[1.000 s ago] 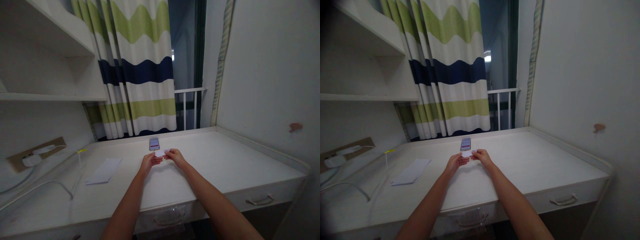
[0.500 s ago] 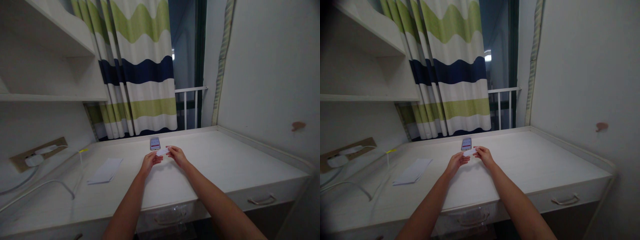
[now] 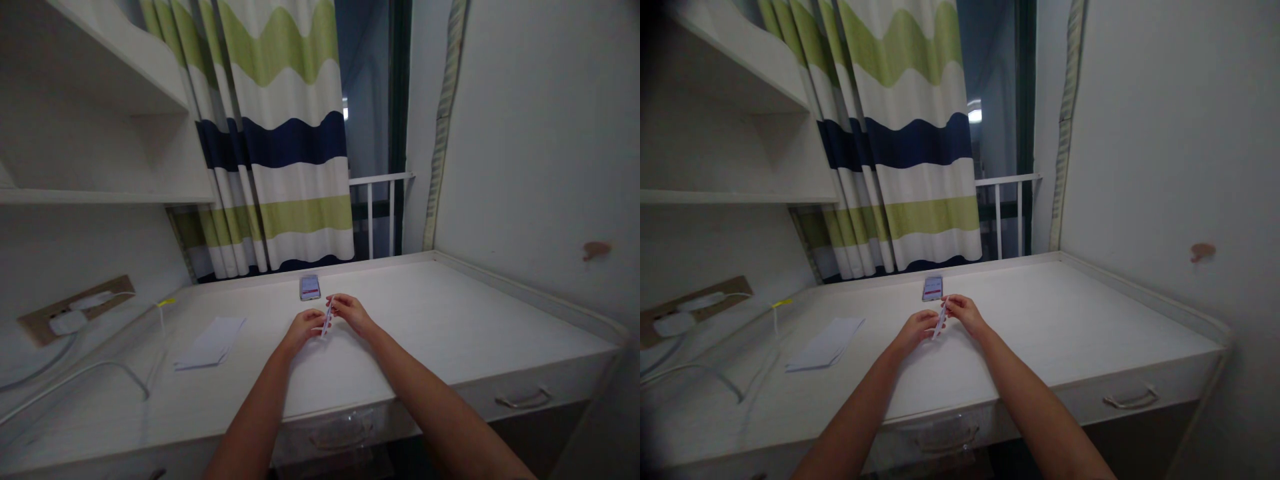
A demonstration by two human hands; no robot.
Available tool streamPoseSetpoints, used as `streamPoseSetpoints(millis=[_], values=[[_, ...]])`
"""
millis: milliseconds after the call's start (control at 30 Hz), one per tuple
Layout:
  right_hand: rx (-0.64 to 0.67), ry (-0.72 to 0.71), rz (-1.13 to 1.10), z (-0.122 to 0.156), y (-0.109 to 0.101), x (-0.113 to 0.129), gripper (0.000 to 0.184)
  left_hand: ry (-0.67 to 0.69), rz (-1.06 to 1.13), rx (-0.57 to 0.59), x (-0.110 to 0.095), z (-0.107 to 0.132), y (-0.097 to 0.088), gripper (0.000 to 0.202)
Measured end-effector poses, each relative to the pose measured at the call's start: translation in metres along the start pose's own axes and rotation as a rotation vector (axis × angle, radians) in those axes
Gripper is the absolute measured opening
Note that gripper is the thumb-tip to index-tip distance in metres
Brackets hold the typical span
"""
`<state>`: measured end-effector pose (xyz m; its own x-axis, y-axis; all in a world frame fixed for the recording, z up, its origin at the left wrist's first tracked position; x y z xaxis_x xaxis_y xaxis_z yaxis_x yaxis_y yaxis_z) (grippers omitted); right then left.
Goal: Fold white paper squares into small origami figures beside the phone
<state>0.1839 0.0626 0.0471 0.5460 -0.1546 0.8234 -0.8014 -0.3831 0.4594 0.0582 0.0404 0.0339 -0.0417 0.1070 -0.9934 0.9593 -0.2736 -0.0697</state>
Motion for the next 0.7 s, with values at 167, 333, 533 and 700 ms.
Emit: streamPoseSetpoints(millis=[167, 333, 533, 700], values=[[0.011, 0.028, 0.118, 0.0, -0.001, -0.005, 0.035, 0.043, 0.014, -0.113, -0.001, -0.003, -0.006, 0.032], [0.046, 0.041, 0.175, -0.003, -0.002, -0.012, 0.03, 0.085, -0.048, -0.192, -0.005, -0.003, -0.008, 0.033], [0.055, -0.066, 0.269, -0.005, -0.003, -0.01, 0.028, 0.094, -0.07, -0.219, -0.004, -0.003, -0.009, 0.034], [0.048, -0.114, 0.276, -0.007, -0.003, -0.008, 0.028, 0.108, -0.066, -0.217, -0.003, -0.004, -0.01, 0.036]])
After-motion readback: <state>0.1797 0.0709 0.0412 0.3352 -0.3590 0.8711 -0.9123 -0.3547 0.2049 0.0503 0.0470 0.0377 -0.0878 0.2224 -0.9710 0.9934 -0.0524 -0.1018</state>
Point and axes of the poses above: each hand's wrist, its own z-axis away from the middle knuckle, its own y-axis out of the palm, x = y × z, the point moved 5 cm from there along -z, towards the middle knuckle, and after that the axes turned 14 degrees about -z, right-handed, at the moved point
